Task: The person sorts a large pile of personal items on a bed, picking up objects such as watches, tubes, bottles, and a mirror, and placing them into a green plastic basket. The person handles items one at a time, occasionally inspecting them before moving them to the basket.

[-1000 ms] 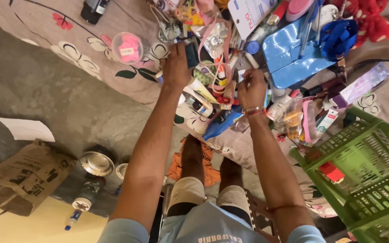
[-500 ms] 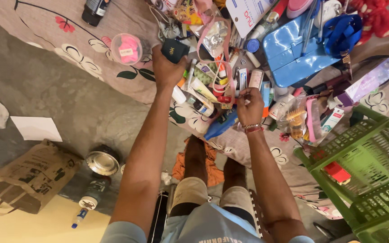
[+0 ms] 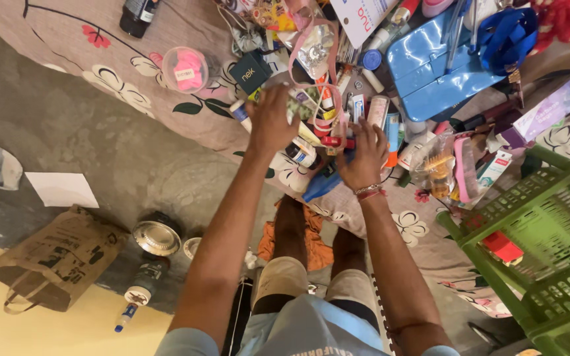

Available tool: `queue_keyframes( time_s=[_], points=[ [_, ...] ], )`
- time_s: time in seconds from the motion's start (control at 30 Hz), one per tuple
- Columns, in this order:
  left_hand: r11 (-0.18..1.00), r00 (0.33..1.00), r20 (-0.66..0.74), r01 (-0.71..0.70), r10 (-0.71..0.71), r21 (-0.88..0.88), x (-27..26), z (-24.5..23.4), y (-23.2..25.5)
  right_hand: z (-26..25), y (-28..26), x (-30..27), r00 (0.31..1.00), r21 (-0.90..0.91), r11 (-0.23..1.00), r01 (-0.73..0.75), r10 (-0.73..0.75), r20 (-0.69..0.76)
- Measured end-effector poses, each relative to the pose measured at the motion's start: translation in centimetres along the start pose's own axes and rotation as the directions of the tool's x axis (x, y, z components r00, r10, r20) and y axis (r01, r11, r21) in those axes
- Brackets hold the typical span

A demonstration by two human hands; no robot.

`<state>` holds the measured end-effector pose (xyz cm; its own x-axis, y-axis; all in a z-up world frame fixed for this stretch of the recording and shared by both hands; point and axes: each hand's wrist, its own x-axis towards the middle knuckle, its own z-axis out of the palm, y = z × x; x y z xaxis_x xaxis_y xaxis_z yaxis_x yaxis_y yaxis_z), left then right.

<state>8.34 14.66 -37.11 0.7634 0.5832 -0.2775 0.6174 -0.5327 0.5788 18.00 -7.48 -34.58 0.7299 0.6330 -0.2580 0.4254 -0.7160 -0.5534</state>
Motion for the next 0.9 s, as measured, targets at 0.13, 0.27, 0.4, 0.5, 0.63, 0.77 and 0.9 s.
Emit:
queue_keyframes(
  time_s=[0.13,0.27,0.4,0.5,0.63,0.77,0.9],
  points=[
    [1.0,0.999,0.035,-0.003,0.004,-0.021,-2.2,1.0,0.3,-0.3,0.7,-0.8,0.983,-0.204,0.979,-0.024,0.06,0.173],
    [0.998,0.999,-0.019,-0.048,0.049,0.032,-3.2,1.3,-0.4,-0.5,4.2,-1.9,0.985,-0.145,0.989,0.039,-0.014,0.171],
    [1.0,0.999,0.044,0.005,-0.005,0.005,-3.6,1.4,-1.6,-0.8,7.3,-2.2,0.977,-0.061,0.979,0.196,-0.189,0.104],
    [1.0,0.999,0.049,0.009,-0.008,-0.029,-4.0,1.9,-2.4,-1.2,8.0,-2.1,0.983,0.03,0.983,0.181,-0.181,-0.007],
    [0.999,0.999,0.043,0.011,-0.009,-0.042,-4.0,2.2,-2.7,-3.1,7.9,-2.1,0.987,0.075,0.995,0.063,-0.051,-0.155],
    [1.0,0.998,0.058,0.015,-0.014,-0.017,-3.7,2.2,-2.2,-4.1,7.4,-1.3,0.974,0.117,0.993,0.019,0.008,-0.225],
    [0.999,0.999,-0.022,-0.023,0.024,0.025,-4.1,1.4,-0.8,-5.0,6.8,-0.8,0.969,0.268,0.963,-0.018,0.083,-0.234]
  ],
)
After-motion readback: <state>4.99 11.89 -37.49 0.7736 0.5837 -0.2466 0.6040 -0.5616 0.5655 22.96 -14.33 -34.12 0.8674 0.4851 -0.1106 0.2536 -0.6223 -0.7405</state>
